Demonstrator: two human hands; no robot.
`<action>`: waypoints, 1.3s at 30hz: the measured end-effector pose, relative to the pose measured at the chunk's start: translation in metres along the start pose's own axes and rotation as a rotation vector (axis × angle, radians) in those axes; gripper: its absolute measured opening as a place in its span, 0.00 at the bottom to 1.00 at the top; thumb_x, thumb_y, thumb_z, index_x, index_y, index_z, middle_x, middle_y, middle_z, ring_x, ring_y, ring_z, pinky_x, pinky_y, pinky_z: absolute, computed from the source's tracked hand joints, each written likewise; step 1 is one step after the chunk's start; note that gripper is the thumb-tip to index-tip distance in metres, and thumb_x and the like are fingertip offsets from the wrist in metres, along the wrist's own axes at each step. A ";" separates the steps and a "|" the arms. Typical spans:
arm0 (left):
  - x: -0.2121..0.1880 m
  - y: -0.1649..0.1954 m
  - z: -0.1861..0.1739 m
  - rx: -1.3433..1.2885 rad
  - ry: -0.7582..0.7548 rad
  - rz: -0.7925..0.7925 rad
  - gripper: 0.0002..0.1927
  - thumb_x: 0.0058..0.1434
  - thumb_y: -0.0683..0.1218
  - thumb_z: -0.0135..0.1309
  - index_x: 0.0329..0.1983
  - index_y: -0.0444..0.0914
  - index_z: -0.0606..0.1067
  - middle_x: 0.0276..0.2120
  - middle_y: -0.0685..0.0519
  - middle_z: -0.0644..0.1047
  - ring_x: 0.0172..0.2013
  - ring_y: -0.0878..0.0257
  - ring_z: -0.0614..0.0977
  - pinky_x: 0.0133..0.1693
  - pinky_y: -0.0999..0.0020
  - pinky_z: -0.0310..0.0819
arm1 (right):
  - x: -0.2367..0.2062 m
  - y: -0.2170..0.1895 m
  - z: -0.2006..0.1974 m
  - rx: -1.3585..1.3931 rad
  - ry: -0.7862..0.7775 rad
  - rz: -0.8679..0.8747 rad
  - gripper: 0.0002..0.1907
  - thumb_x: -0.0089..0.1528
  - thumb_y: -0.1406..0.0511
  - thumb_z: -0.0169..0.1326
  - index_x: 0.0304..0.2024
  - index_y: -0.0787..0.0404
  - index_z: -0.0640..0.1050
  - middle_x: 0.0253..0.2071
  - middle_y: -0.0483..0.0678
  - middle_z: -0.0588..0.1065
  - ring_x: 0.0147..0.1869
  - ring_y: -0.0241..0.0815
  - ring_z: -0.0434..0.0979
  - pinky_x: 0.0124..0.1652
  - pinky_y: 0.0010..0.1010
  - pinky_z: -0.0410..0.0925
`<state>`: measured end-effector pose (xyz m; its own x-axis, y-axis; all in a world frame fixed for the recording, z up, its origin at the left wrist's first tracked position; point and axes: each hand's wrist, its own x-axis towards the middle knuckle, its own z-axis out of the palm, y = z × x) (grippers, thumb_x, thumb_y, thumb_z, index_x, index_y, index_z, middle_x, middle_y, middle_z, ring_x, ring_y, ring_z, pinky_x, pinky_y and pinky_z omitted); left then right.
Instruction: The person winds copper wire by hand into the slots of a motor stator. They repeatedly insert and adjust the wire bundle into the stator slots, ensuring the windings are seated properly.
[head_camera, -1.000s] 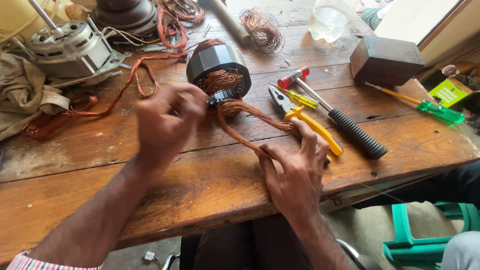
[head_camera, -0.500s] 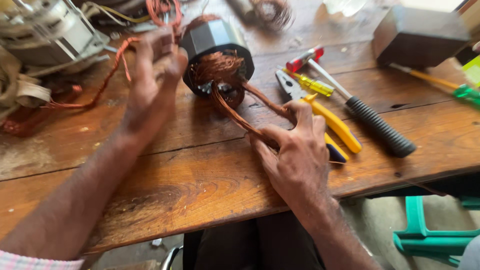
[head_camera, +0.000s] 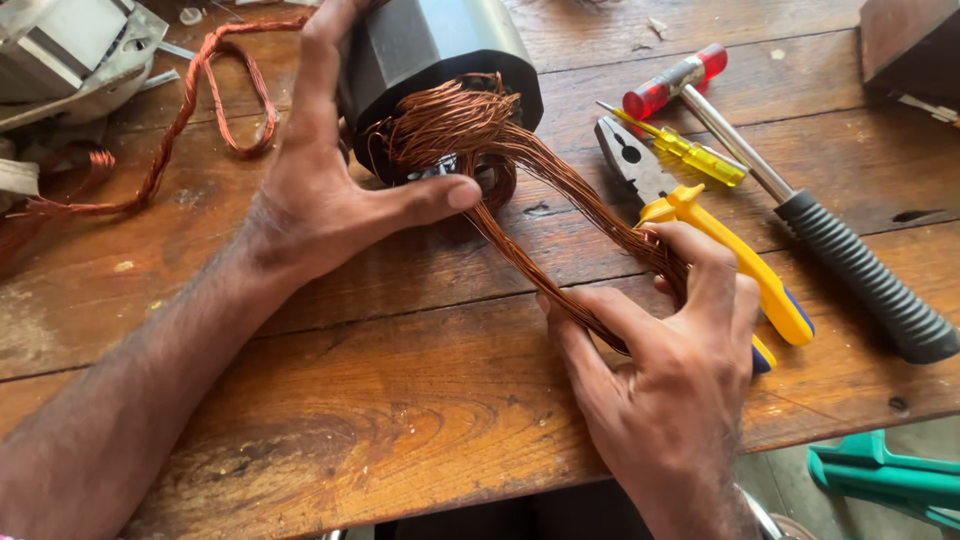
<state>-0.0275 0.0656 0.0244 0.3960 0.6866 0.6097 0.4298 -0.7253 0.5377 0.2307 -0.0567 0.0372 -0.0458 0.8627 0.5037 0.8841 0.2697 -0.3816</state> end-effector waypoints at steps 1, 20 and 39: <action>-0.001 0.001 0.000 0.043 0.009 -0.005 0.57 0.65 0.69 0.67 0.77 0.41 0.43 0.71 0.37 0.58 0.74 0.44 0.67 0.66 0.53 0.74 | 0.000 0.002 0.001 0.000 -0.026 0.011 0.11 0.53 0.61 0.68 0.40 0.50 0.87 0.62 0.55 0.66 0.61 0.60 0.66 0.55 0.48 0.65; -0.024 0.053 0.013 0.225 0.116 0.006 0.49 0.69 0.64 0.68 0.73 0.36 0.50 0.65 0.41 0.65 0.68 0.52 0.74 0.68 0.58 0.73 | -0.008 0.003 -0.006 0.090 -0.092 -0.019 0.13 0.53 0.61 0.66 0.41 0.50 0.86 0.61 0.57 0.64 0.58 0.63 0.65 0.52 0.49 0.65; -0.034 0.122 0.042 -0.448 -0.334 -0.123 0.21 0.57 0.54 0.64 0.47 0.36 0.79 0.39 0.54 0.83 0.37 0.68 0.86 0.41 0.66 0.83 | -0.068 0.027 -0.041 0.485 -0.039 0.098 0.15 0.52 0.64 0.68 0.42 0.54 0.85 0.60 0.53 0.71 0.54 0.43 0.75 0.54 0.34 0.69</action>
<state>0.0452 -0.0444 0.0446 0.6312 0.6926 0.3492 0.1316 -0.5393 0.8318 0.2765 -0.1258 0.0245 0.0009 0.9069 0.4214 0.5671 0.3466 -0.7472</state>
